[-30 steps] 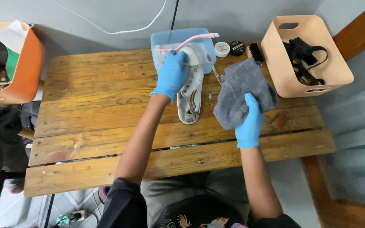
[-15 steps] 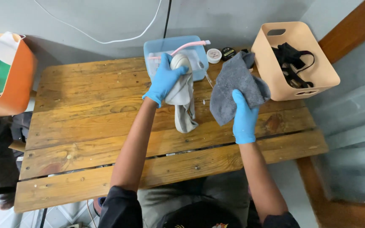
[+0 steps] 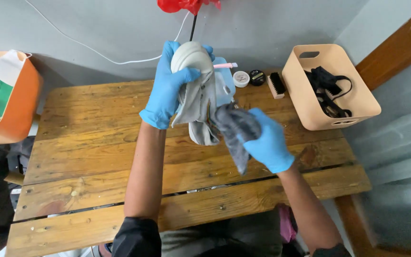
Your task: The person cleans a white sneaker with a rainbow design using a toothbrush and a cleaning solution from a blue container. They scrub the shoe's surface and then wipe it with a gray cloth.
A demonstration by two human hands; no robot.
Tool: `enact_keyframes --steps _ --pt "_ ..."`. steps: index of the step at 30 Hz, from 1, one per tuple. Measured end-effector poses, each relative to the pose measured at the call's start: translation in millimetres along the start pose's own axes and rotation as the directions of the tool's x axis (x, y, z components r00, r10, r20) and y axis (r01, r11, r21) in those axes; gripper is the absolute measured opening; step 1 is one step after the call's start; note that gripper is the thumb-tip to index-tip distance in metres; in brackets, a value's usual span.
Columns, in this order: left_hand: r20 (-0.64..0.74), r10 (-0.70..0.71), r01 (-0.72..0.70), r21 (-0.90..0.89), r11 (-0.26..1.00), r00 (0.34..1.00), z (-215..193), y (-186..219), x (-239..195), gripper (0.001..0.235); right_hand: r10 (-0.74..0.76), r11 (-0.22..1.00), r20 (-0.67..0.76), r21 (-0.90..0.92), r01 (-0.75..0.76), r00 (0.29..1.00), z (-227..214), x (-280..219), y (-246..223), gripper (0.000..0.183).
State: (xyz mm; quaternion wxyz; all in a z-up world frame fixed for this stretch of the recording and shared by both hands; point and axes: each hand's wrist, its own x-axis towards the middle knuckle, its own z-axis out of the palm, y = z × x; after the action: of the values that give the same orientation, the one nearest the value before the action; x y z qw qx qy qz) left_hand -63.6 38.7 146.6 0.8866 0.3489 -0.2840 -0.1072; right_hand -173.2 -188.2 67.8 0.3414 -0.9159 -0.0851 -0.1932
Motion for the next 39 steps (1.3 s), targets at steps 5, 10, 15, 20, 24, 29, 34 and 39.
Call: enact_keyframes --steps 5,10,15,20,24,29,34,39 --pt "0.135 0.094 -0.101 0.047 0.994 0.986 -2 4 7 0.063 -0.118 0.945 -0.384 0.239 0.222 0.916 -47 33 -59 0.036" --pt "0.170 0.247 -0.263 0.076 0.962 0.954 25 -6 21 0.077 -0.488 0.785 -0.270 -0.552 0.282 0.830 -20 69 -91 0.049" --pt "0.100 0.265 -0.258 -0.076 0.963 0.959 18 -6 25 0.064 -0.475 0.788 -0.033 -0.462 0.408 0.879 -19 58 -98 0.027" --pt "0.094 0.306 -0.304 -0.034 0.952 0.947 3 0 29 0.060 -0.250 0.931 0.102 -0.247 0.268 0.963 -61 38 -66 0.051" --pt "0.005 0.198 -0.192 -0.210 0.959 0.980 8 4 36 0.053 -0.166 0.984 -0.242 -0.106 0.144 0.956 -95 28 -60 0.039" --pt "-0.124 -0.098 0.043 -0.386 0.922 0.987 19 -4 43 0.050 -0.230 0.970 -0.457 -0.175 0.166 0.859 -87 40 -41 0.033" --pt "-0.121 -0.218 0.138 -0.467 0.874 0.968 38 -10 44 0.046 -0.349 0.871 -0.289 -0.452 0.194 0.891 -68 54 -63 0.034" --pt "-0.241 0.045 -0.101 -0.224 0.969 0.969 47 -18 40 0.048 -0.494 0.687 -0.062 -0.639 0.345 0.867 -37 71 -72 0.040"
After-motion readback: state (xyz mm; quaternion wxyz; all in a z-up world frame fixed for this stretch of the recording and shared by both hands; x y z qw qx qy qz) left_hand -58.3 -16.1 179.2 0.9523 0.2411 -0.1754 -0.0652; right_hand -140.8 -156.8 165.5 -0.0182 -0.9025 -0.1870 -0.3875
